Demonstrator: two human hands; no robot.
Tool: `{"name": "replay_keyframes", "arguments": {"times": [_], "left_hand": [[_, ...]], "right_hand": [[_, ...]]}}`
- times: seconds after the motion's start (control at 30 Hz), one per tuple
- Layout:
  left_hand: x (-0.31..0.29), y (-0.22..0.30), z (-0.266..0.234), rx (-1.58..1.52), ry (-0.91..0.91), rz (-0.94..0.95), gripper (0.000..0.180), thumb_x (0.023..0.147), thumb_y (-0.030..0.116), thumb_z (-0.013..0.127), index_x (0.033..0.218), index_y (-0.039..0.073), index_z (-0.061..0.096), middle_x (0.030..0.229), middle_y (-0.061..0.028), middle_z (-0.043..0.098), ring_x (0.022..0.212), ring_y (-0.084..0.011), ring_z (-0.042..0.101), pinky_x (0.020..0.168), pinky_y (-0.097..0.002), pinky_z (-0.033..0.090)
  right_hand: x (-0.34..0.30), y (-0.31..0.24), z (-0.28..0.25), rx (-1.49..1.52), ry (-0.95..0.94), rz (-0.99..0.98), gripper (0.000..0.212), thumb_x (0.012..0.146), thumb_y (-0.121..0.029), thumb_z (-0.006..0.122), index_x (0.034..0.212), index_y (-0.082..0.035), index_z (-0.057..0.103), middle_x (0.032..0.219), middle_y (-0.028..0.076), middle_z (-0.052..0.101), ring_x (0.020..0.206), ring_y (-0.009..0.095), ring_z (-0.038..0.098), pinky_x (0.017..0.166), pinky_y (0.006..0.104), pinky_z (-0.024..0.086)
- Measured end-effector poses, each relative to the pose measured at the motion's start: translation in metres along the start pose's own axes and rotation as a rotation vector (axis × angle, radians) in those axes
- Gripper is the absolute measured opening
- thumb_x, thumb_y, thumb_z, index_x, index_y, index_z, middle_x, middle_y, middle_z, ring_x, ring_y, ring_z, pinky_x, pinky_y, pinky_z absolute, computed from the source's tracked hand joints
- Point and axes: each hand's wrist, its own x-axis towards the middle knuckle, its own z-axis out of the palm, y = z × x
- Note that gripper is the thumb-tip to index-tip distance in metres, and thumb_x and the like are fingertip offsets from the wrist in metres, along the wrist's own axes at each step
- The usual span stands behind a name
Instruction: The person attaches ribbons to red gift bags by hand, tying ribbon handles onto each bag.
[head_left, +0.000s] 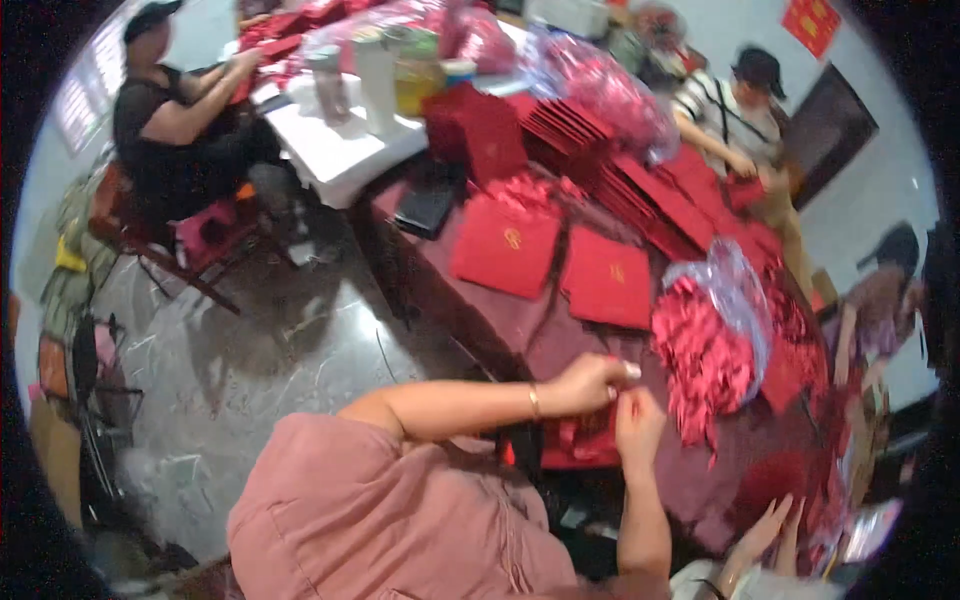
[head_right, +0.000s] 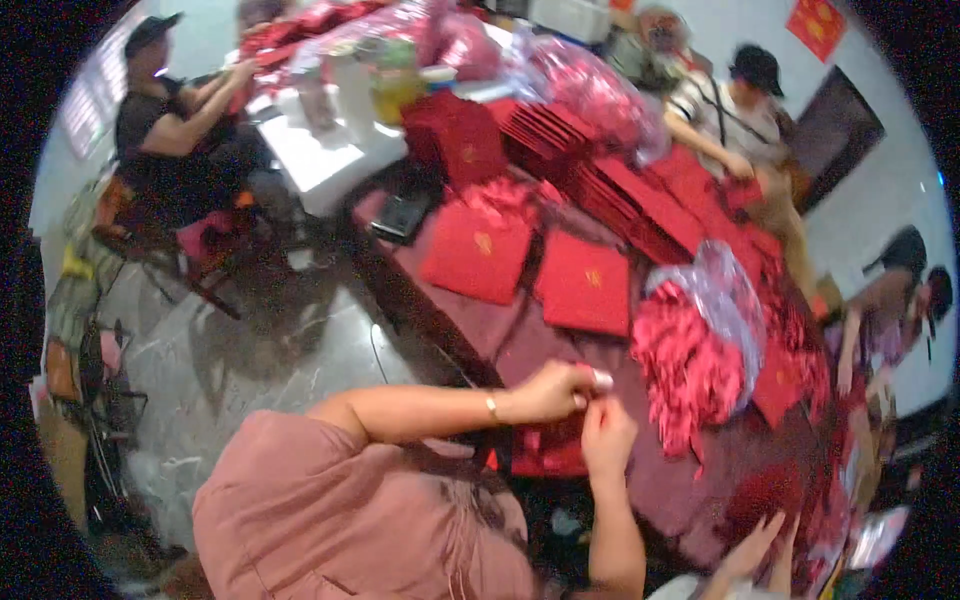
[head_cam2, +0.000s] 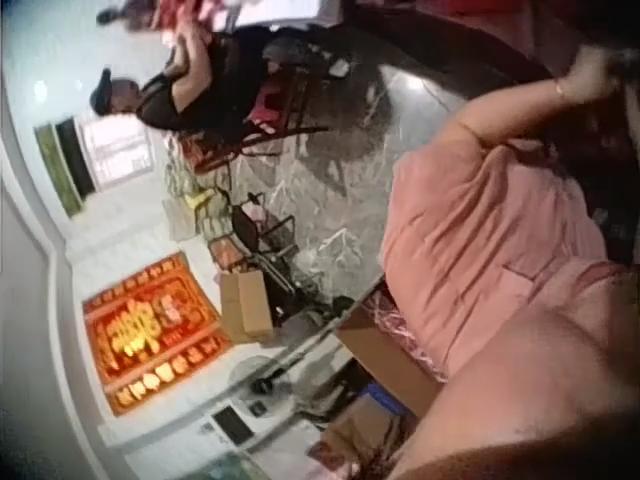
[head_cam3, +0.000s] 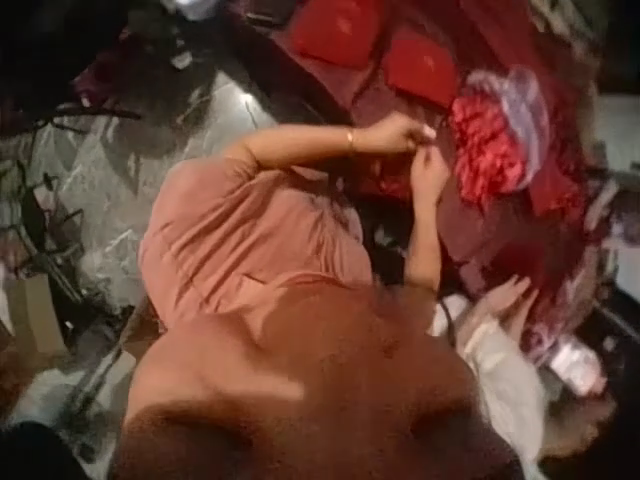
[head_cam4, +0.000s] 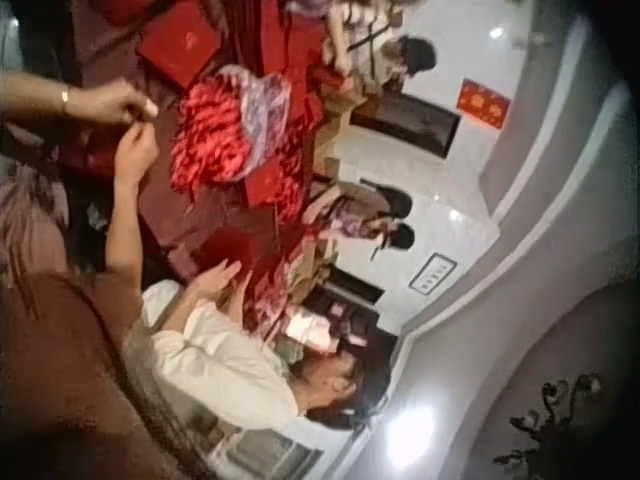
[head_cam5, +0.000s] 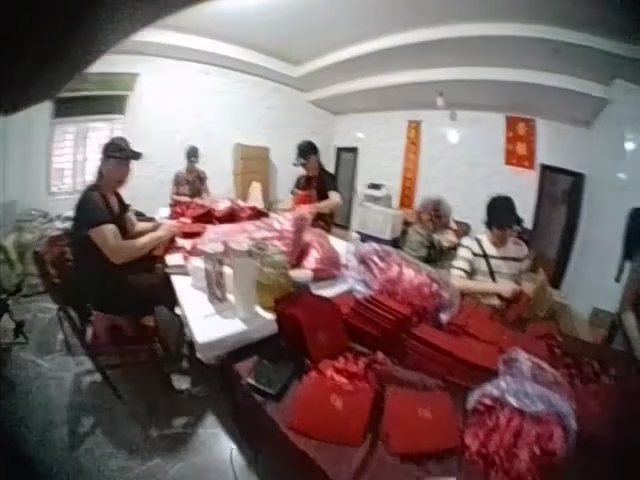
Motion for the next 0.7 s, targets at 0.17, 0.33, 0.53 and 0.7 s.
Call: {"name": "replay_keyframes", "arguments": {"times": [0.17, 0.33, 0.53, 0.7], "left_hand": [[0.008, 0.012, -0.03, -0.344, -0.215, -0.357, 0.058, 0.081, -0.007, 0.056, 0.136, 0.008, 0.05, 0.088, -0.0015, 0.062, 0.078, -0.0097, 0.057, 0.068, -0.0261, 0.05], [0.014, 0.013, -0.034, -0.553, -0.167, -0.615, 0.059, 0.08, -0.011, 0.056, 0.136, 0.004, 0.049, 0.095, -0.0016, 0.061, 0.079, -0.0083, 0.055, 0.069, -0.0203, 0.045], [0.011, 0.01, -0.03, -0.616, -0.159, -0.654, 0.059, 0.08, -0.012, 0.055, 0.136, 0.002, 0.048, 0.098, -0.0063, 0.063, 0.082, -0.0104, 0.057, 0.074, -0.0219, 0.046], [0.01, 0.01, -0.029, -0.571, -0.202, -0.634, 0.058, 0.082, -0.011, 0.055, 0.137, 0.005, 0.048, 0.1, -0.0032, 0.064, 0.085, -0.0086, 0.057, 0.073, -0.0212, 0.046]], "right_hand": [[0.011, -0.002, -0.006, 0.078, 0.025, 0.018, 0.015, 0.087, -0.014, 0.059, 0.081, -0.001, 0.06, 0.074, 0.021, 0.061, 0.069, 0.038, 0.062, 0.06, 0.0417, 0.048], [0.004, -0.003, -0.002, -0.195, 0.117, -0.192, 0.004, 0.082, -0.005, 0.064, 0.082, -0.004, 0.06, 0.074, 0.015, 0.062, 0.067, 0.033, 0.063, 0.057, 0.0394, 0.049], [-0.002, -0.001, -0.003, 0.019, 0.173, -0.119, 0.005, 0.081, -0.004, 0.065, 0.081, -0.003, 0.06, 0.072, 0.015, 0.061, 0.064, 0.031, 0.063, 0.056, 0.0375, 0.048], [-0.001, 0.004, 0.003, -0.039, 0.133, -0.148, 0.011, 0.083, -0.009, 0.063, 0.077, -0.004, 0.055, 0.071, 0.015, 0.06, 0.065, 0.034, 0.062, 0.055, 0.042, 0.048]]}}
